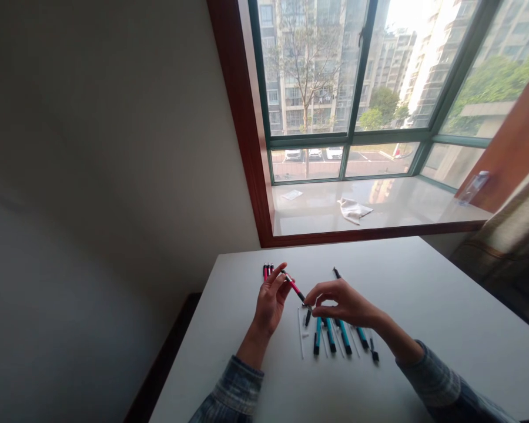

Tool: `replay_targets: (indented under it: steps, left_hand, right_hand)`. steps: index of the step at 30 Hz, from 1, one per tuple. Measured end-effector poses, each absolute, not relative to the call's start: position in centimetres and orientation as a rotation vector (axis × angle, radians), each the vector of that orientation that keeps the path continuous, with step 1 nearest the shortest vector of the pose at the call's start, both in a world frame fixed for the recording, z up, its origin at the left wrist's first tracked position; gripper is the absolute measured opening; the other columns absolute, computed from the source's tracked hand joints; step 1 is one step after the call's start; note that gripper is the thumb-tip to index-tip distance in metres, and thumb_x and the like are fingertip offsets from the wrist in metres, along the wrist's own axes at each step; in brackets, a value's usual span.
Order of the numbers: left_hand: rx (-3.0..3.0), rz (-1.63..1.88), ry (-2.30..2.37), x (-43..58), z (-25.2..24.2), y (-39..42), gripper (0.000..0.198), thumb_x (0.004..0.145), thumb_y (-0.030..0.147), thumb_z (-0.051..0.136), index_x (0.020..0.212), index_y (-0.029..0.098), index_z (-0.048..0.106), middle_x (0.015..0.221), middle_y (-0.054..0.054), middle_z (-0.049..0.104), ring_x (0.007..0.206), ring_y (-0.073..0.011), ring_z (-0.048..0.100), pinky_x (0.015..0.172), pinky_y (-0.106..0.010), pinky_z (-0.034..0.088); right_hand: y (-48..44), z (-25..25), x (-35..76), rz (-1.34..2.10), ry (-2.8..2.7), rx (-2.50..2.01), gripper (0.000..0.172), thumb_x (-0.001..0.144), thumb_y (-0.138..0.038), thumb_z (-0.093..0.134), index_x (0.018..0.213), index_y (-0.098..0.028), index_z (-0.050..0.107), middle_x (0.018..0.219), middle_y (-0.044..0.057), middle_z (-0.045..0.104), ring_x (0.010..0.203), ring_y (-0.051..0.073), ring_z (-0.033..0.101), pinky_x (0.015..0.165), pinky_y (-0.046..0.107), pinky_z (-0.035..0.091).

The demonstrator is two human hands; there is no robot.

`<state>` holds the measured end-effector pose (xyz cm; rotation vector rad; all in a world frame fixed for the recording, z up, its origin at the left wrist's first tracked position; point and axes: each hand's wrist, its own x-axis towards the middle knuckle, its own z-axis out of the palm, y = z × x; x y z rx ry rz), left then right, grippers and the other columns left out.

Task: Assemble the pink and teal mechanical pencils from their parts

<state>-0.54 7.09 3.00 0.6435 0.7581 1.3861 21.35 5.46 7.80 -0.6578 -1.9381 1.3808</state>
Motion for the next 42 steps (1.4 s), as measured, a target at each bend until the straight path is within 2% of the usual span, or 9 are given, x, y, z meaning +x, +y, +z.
replay_targets:
  steps: [2,6,8,12,16,26,35,39,42]
  left_hand:
    - [0.662,1.387,0.788,-0.6,2.9,7.1,0.048,0.083,0.026,0.079,0.129,0.018,0.068,0.095,-0.004,0.072,0.088,-0.0153,0.071,0.087,-0.027,0.058]
    - [0.710,1.541,0.948,-1.4,2.9,7.7,0.066,0.085,0.041,0.077,0.146,0.031,0.052,0.127,-0.009,0.063,0.099,-0.0197,0.071,0.086,-0.034,0.060]
    - [0.743,1.709,1.108,-2.5,2.8,8.2,0.063,0.086,0.045,0.073,0.144,0.032,0.052,0.133,-0.009,0.059,0.098,-0.0188,0.070,0.080,-0.031,0.059]
    - [0.642,1.921,1.338,-5.0,2.3,9.2,0.046,0.088,0.047,0.063,0.130,0.026,0.062,0.124,-0.008,0.062,0.087,-0.0150,0.066,0.066,-0.024,0.054]
    - [0.588,1.940,1.408,-6.0,2.0,9.3,0.041,0.087,0.047,0.060,0.119,0.022,0.066,0.119,-0.008,0.063,0.083,-0.0141,0.063,0.064,-0.023,0.049]
    - [0.701,1.901,1.431,-5.5,2.1,9.0,0.034,0.089,0.045,0.057,0.111,0.022,0.067,0.114,-0.007,0.065,0.083,-0.0151,0.062,0.064,-0.024,0.047]
    - [0.837,1.862,1.470,-4.9,1.6,9.2,0.032,0.091,0.044,0.056,0.111,0.022,0.067,0.116,-0.007,0.066,0.085,-0.0160,0.064,0.066,-0.024,0.049]
    - [0.929,1.820,1.447,-4.1,1.5,9.1,0.030,0.091,0.042,0.059,0.111,0.022,0.067,0.118,-0.007,0.067,0.084,-0.0153,0.064,0.068,-0.025,0.051]
    - [0.997,1.782,1.413,-3.1,1.6,8.9,0.029,0.089,0.041,0.061,0.109,0.020,0.068,0.109,-0.007,0.069,0.078,-0.0149,0.064,0.069,-0.026,0.052]
  right_hand:
    - [5.4,8.0,20.9,1.352,-1.954,-0.657,0.031,0.084,-0.040,0.080,0.106,-0.018,0.077,0.103,0.007,0.077,0.095,0.022,0.073,0.091,0.040,0.061]
    - [5.9,7.9,19.8,1.252,-1.959,-0.692,0.033,0.088,-0.042,0.075,0.113,-0.019,0.076,0.108,0.006,0.077,0.097,0.022,0.073,0.091,0.040,0.062]
    - [6.7,7.4,18.8,1.153,-1.966,-0.756,0.033,0.091,-0.043,0.072,0.114,-0.020,0.075,0.108,0.007,0.077,0.096,0.022,0.074,0.088,0.039,0.062]
    - [8.6,5.8,16.2,0.881,-2.151,-0.884,0.024,0.093,-0.035,0.069,0.110,-0.022,0.077,0.101,0.005,0.079,0.088,0.020,0.074,0.080,0.033,0.061]
    - [9.8,4.2,13.7,0.640,-2.380,-0.930,0.016,0.091,-0.020,0.069,0.104,-0.021,0.078,0.092,0.004,0.079,0.079,0.018,0.072,0.077,0.029,0.055]
    - [9.2,2.8,11.6,0.439,-2.592,-0.997,0.018,0.094,-0.018,0.064,0.108,-0.020,0.075,0.098,0.007,0.077,0.090,0.021,0.071,0.081,0.028,0.052]
    - [9.3,3.1,13.4,0.454,-2.535,-0.942,0.024,0.096,-0.022,0.065,0.119,-0.022,0.071,0.108,0.008,0.076,0.100,0.023,0.070,0.089,0.034,0.055]
    - [11.5,3.7,20.0,0.497,-2.315,-1.022,0.035,0.093,-0.017,0.063,0.128,-0.025,0.065,0.116,0.007,0.074,0.109,0.023,0.066,0.095,0.040,0.053]
    - [13.4,3.7,25.5,0.525,-2.265,-1.161,0.050,0.088,-0.017,0.066,0.136,-0.027,0.058,0.118,0.007,0.072,0.112,0.025,0.062,0.095,0.044,0.052]
